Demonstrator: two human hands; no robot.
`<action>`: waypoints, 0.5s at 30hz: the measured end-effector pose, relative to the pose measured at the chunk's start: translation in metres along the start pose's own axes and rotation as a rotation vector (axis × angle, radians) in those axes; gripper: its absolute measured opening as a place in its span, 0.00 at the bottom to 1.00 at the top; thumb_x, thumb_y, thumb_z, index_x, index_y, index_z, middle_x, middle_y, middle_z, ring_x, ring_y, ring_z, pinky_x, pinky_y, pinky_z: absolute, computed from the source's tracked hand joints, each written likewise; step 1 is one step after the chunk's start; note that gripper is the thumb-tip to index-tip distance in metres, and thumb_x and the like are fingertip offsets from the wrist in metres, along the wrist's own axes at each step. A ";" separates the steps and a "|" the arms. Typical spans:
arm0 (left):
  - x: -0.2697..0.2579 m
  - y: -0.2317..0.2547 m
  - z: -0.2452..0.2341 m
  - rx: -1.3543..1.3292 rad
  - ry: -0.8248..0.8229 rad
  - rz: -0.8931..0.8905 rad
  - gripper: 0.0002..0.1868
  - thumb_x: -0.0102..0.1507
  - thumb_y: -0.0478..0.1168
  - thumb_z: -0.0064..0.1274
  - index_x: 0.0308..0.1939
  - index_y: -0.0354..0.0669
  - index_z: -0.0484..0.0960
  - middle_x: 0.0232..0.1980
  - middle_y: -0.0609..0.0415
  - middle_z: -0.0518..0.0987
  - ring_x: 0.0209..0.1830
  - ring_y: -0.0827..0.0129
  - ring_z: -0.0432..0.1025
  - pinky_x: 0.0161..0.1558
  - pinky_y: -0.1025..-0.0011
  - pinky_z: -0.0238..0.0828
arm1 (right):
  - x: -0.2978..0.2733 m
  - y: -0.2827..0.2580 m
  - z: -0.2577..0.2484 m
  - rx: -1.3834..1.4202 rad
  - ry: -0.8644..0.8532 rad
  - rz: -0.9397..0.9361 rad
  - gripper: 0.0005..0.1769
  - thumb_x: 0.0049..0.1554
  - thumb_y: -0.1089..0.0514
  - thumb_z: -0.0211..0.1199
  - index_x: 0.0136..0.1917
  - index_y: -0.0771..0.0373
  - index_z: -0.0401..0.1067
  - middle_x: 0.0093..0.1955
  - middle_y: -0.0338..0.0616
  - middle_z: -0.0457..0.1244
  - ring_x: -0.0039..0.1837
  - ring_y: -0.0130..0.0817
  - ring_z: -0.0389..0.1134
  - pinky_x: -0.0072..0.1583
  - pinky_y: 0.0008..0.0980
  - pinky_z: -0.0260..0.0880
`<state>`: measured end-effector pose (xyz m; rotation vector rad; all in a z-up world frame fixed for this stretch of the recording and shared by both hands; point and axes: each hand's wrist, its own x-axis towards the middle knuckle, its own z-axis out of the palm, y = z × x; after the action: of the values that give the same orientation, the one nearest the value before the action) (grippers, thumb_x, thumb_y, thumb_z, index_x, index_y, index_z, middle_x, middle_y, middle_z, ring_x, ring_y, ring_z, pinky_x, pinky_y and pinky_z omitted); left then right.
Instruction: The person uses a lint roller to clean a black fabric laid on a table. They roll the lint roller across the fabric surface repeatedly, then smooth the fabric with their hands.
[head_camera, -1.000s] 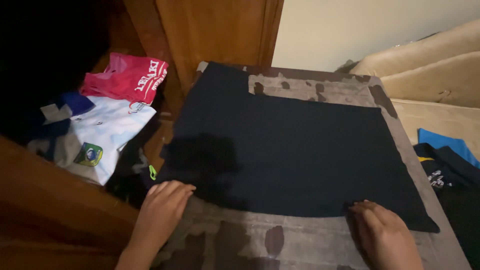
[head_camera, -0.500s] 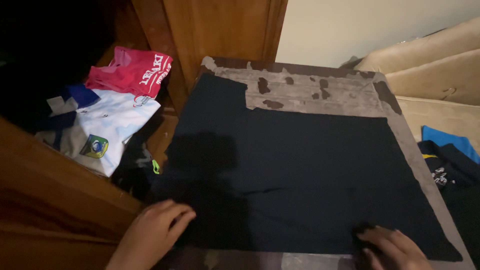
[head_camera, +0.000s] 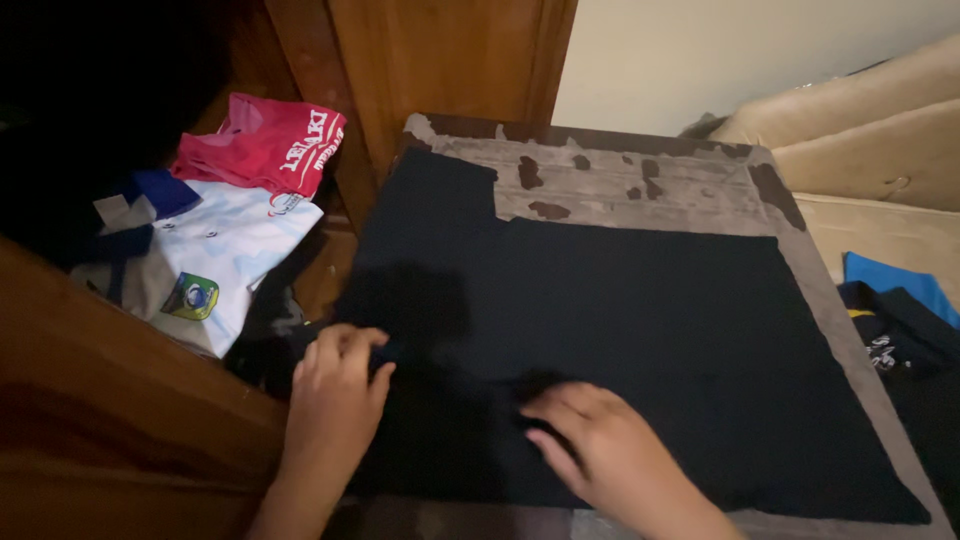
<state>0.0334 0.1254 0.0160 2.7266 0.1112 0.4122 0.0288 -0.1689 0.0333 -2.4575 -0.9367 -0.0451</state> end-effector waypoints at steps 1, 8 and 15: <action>0.000 -0.001 0.002 0.007 -0.061 -0.137 0.18 0.60 0.47 0.59 0.51 0.46 0.79 0.57 0.45 0.76 0.60 0.52 0.72 0.62 0.56 0.68 | 0.013 -0.005 0.003 0.029 0.019 -0.037 0.14 0.57 0.54 0.66 0.54 0.62 0.78 0.54 0.48 0.70 0.58 0.42 0.71 0.60 0.41 0.71; 0.005 -0.017 0.026 -0.044 -0.002 -0.028 0.16 0.64 0.46 0.56 0.54 0.47 0.79 0.58 0.49 0.80 0.61 0.55 0.72 0.61 0.55 0.68 | 0.095 -0.029 0.044 0.097 0.103 -0.042 0.26 0.54 0.53 0.70 0.62 0.66 0.71 0.54 0.54 0.69 0.57 0.52 0.69 0.56 0.44 0.71; -0.001 -0.023 0.043 -0.120 0.116 0.229 0.30 0.63 0.40 0.53 0.69 0.43 0.68 0.72 0.38 0.67 0.70 0.43 0.64 0.66 0.52 0.62 | 0.134 0.003 0.072 0.450 -0.040 0.470 0.32 0.56 0.56 0.65 0.72 0.55 0.63 0.52 0.48 0.69 0.50 0.41 0.74 0.56 0.36 0.74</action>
<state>0.0444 0.1315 -0.0316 2.6042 -0.1914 0.6211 0.1224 -0.0547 -0.0037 -2.1903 -0.3145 0.3393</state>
